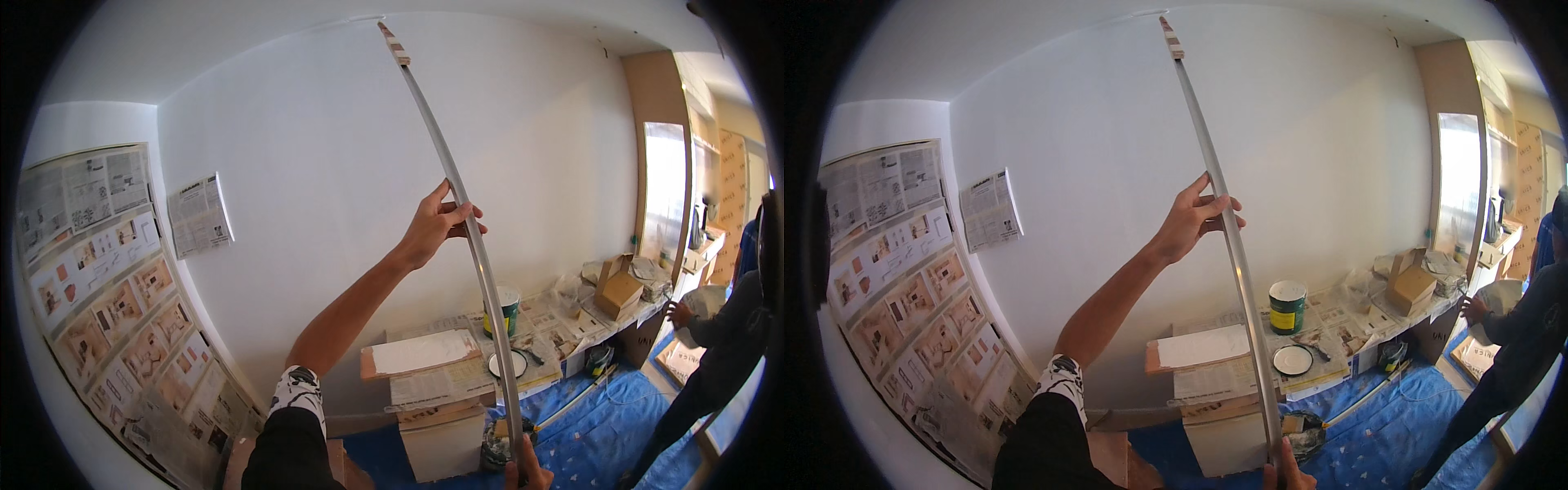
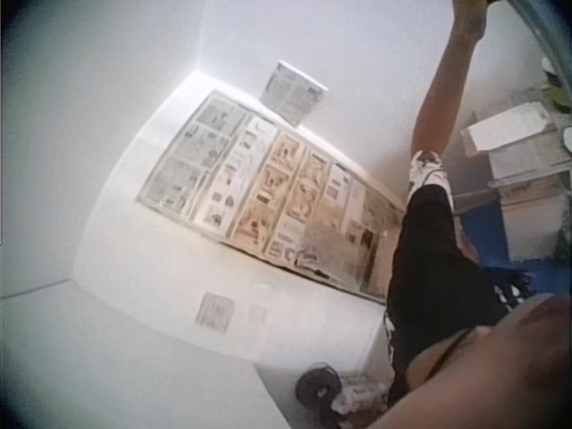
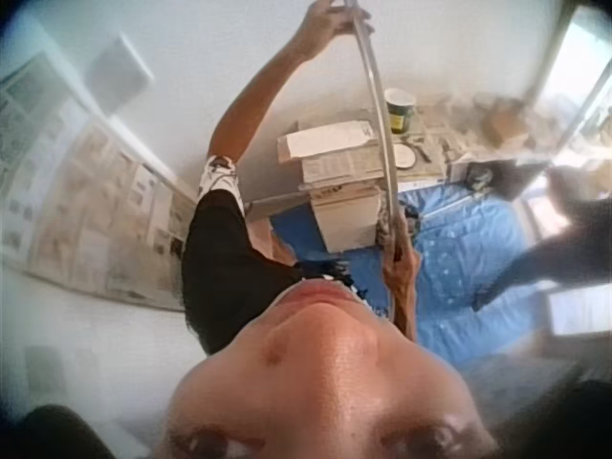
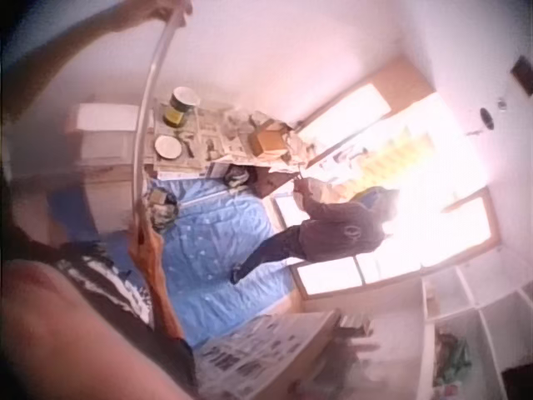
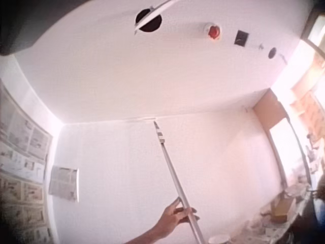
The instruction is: The person paints a ceiling by hand using a small roller, then attaches the roller to a long extension pole and continues painting the upper surface.
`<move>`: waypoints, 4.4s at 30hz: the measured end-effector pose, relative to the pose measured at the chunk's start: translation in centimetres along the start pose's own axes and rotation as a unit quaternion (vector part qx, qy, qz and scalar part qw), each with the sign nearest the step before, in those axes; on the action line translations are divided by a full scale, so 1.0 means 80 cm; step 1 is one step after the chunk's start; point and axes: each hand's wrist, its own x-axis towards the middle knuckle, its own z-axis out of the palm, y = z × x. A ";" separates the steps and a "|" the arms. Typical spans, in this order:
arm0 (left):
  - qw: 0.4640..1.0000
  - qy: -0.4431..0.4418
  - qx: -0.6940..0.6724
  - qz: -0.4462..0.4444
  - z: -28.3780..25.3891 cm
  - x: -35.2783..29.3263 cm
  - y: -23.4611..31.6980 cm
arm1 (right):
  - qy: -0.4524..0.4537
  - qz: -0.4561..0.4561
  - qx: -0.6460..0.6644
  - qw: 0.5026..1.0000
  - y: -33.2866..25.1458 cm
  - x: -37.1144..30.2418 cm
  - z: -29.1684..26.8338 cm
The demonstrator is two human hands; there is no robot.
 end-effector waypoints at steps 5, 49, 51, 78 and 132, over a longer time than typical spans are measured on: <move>1.000 0.011 -0.011 0.015 0.039 0.046 -0.004 | -0.037 0.049 -0.030 0.998 0.011 0.032 -0.066; 0.996 0.026 -0.016 0.089 0.291 -0.118 0.224 | 0.038 -0.046 -0.011 0.998 -0.122 -0.211 -0.280; 0.995 0.030 -0.015 0.089 0.297 -0.125 0.231 | 0.041 -0.051 -0.018 0.998 -0.122 -0.224 -0.283; 0.993 0.076 -0.026 0.083 0.076 0.061 0.078 | 0.003 -0.072 0.072 0.995 -0.060 0.033 -0.115; 0.996 0.020 0.011 0.084 0.349 0.077 0.146 | 0.033 -0.050 -0.063 0.996 0.021 -0.052 -0.380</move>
